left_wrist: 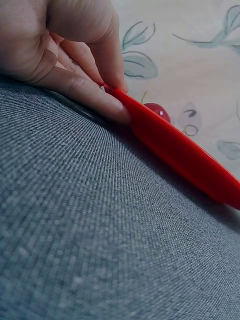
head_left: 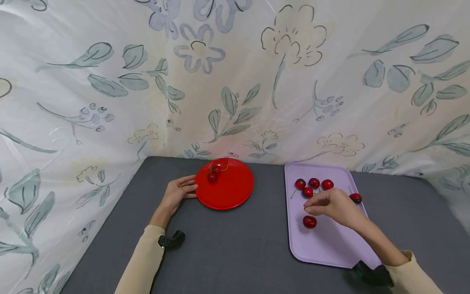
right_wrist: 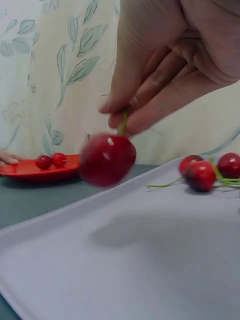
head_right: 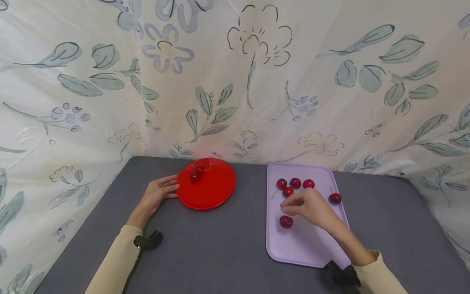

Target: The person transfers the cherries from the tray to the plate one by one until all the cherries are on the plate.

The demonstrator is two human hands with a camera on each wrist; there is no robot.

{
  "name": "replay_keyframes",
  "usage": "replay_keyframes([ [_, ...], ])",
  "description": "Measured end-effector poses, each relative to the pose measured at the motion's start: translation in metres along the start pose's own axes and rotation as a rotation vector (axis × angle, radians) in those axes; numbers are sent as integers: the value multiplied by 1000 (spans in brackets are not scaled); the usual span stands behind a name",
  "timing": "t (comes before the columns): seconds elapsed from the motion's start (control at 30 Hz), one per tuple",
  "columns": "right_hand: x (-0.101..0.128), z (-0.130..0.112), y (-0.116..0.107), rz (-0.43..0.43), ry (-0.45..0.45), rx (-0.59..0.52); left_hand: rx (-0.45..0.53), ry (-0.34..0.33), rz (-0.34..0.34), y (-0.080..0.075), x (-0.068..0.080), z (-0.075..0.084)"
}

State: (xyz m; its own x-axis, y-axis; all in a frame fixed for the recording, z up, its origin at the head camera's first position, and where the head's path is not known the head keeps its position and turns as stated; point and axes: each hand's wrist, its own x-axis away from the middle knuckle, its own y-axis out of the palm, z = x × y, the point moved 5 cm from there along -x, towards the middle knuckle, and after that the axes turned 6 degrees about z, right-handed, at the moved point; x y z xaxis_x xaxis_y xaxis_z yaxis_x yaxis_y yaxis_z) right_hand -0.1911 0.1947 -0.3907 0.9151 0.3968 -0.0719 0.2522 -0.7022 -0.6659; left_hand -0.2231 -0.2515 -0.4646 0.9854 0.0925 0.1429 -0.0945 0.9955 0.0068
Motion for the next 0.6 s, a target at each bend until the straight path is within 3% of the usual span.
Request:
replay_keyframes([
  [0.27,-25,1,17,-7,171,-365,-2,7,6,-4,-8,-11],
  [0.4,-41,-3,32,-16,193,-524,-8,7,14,-7,-15,-20],
  [0.6,-65,-15,54,-42,214,-782,-20,25,19,-7,-15,-21],
])
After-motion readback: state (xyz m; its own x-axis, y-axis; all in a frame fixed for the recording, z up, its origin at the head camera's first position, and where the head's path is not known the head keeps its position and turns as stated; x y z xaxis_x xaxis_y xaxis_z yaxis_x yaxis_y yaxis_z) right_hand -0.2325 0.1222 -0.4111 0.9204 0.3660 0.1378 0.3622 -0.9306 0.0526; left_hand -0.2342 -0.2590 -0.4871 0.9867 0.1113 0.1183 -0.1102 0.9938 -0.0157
